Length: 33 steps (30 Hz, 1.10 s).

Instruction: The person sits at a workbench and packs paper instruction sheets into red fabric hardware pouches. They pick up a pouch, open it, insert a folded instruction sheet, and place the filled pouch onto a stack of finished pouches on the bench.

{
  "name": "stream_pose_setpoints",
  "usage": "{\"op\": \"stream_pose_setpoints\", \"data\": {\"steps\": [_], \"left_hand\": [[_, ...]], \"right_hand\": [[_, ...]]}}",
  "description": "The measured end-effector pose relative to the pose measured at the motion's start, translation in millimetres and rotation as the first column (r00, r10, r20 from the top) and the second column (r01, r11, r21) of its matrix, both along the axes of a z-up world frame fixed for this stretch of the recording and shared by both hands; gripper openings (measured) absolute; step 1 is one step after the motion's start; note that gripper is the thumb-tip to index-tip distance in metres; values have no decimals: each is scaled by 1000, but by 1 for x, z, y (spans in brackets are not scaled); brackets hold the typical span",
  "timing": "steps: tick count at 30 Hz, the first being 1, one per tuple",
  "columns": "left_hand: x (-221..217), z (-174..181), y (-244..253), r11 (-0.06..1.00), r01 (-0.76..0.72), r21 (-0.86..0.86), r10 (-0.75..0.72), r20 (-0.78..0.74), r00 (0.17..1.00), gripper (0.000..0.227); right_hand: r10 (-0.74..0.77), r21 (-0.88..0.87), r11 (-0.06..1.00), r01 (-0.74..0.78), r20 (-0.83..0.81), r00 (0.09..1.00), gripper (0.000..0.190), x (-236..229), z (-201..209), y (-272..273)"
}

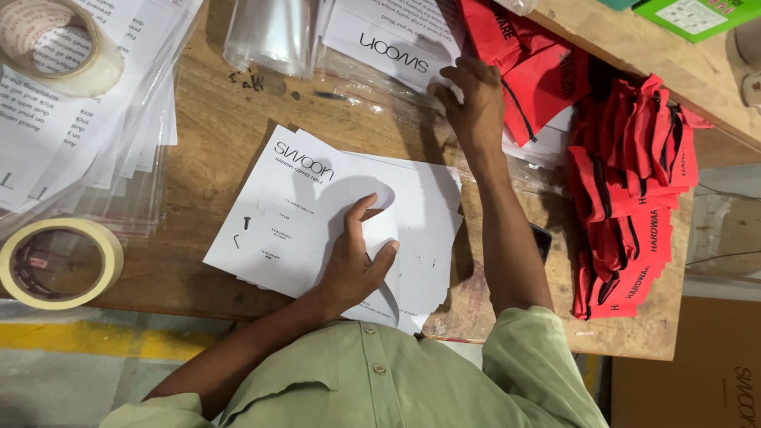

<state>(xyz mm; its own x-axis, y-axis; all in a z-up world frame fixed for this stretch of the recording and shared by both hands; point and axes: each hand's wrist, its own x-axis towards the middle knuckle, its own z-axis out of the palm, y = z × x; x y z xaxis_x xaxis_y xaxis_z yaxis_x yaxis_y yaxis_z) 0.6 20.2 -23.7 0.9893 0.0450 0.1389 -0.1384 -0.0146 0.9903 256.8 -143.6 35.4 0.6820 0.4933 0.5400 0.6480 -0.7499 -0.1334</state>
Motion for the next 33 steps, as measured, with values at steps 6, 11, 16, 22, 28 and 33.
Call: {"op": "stream_pose_setpoints", "data": {"steps": [6,11,16,22,28,33], "left_hand": [[1,0,0,1000,-16,-1,16,18,1000,74],[1,2,0,1000,0,1,0,5,1000,74],[1,3,0,1000,0,-7,0,4,1000,74],[1,4,0,1000,-6,5,6,9,1000,74],[0,6,1,1000,6,22,-6,-1,1000,73],[-2,7,0,1000,0,22,0,6,1000,71]], "right_hand": [[-95,2,995,95,63,994,17,6,-15,3],[-103,-212,969,129,130,986,23,10,-37,0],[40,-344,938,51,252,967,26,2,-17,19],[44,-388,921,-43,-6,999,48,13,1,23],[72,-347,930,-119,-146,987,31,38,-19,4],[84,-263,959,-106,-91,992,21,27,-1,20]]}}
